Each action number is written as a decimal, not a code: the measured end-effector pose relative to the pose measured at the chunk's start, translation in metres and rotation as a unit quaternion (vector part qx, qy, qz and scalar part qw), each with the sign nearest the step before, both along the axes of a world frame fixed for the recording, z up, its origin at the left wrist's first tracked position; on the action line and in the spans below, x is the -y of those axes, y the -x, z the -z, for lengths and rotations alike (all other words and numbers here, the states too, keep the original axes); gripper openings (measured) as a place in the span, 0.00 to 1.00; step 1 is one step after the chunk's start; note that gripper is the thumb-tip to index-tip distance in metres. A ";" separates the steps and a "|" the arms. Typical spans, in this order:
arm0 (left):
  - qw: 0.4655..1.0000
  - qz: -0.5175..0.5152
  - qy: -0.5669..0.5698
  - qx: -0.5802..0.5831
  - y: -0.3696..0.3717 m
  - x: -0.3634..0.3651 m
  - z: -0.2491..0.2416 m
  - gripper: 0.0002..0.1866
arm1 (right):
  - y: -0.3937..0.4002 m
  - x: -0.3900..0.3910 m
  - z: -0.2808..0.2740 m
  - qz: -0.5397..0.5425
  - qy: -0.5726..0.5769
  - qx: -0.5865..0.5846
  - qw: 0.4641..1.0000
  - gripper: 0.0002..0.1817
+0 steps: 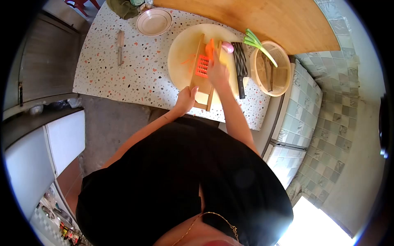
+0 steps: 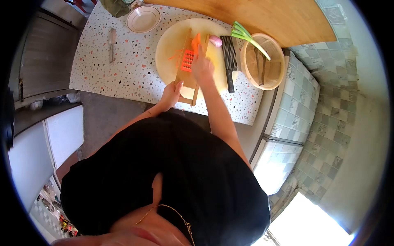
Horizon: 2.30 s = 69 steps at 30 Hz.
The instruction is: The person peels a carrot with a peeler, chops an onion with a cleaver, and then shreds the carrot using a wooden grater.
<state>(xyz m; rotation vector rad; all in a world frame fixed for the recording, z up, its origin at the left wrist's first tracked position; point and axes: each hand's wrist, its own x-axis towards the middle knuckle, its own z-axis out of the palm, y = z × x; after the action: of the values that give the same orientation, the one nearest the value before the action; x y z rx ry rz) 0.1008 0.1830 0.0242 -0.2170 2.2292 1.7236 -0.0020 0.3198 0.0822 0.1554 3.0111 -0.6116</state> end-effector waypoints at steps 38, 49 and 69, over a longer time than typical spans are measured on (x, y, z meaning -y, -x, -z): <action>0.998 -0.029 0.052 -0.024 0.012 -0.010 0.032 0.24 | -0.070 -0.001 -0.034 -0.010 0.016 0.039 0.999 0.25; 0.999 -0.038 -0.007 0.038 0.040 0.012 -0.013 0.23 | -0.048 0.008 -0.036 -0.094 -0.040 0.039 0.994 0.30; 0.990 -0.101 -0.059 0.084 0.062 0.009 0.000 0.28 | -0.047 0.035 -0.038 -0.059 -0.010 0.063 0.996 0.27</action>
<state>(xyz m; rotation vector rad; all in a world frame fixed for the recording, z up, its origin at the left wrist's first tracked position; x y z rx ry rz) 0.0393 0.1744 0.0238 -0.5557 2.0369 1.8560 0.0448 0.2846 0.1199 0.0152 2.8807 -0.5386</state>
